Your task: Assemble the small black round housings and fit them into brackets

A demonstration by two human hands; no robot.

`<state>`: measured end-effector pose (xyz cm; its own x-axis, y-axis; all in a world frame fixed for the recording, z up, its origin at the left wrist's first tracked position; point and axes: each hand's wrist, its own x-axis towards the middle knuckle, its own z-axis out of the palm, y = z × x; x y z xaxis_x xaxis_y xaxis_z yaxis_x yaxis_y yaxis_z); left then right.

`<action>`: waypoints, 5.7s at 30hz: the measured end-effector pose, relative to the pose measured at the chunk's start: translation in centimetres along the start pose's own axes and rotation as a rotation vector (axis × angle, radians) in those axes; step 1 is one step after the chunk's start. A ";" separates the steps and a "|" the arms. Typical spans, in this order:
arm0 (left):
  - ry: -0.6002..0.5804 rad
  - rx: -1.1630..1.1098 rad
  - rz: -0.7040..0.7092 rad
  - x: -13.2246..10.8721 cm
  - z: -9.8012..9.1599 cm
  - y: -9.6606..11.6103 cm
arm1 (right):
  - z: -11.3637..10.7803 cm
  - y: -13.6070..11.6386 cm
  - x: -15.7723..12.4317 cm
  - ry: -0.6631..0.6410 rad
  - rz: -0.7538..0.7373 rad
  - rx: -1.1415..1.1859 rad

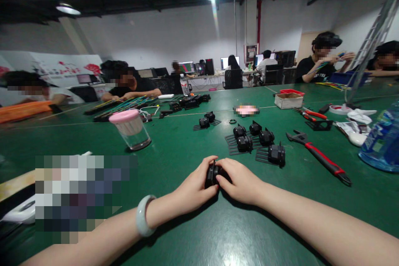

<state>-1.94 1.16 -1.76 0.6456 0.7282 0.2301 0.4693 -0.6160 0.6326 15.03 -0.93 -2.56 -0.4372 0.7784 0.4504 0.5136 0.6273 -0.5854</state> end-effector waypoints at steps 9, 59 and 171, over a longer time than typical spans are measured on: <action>-0.004 0.029 0.009 0.0 0.0 -0.1 | 0.0 -0.1 0.0 -0.004 0.000 -0.018; 0.003 0.054 0.023 0.1 0.2 -0.5 | 0.2 0.2 -0.1 -0.004 0.001 -0.062; -0.019 0.057 0.038 0.2 0.1 -0.2 | 0.3 0.5 -0.4 0.002 -0.030 -0.070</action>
<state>-1.86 1.35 -1.90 0.6748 0.6984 0.2385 0.4778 -0.6597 0.5801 15.21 -1.00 -3.26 -0.4514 0.7594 0.4685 0.5507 0.6502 -0.5233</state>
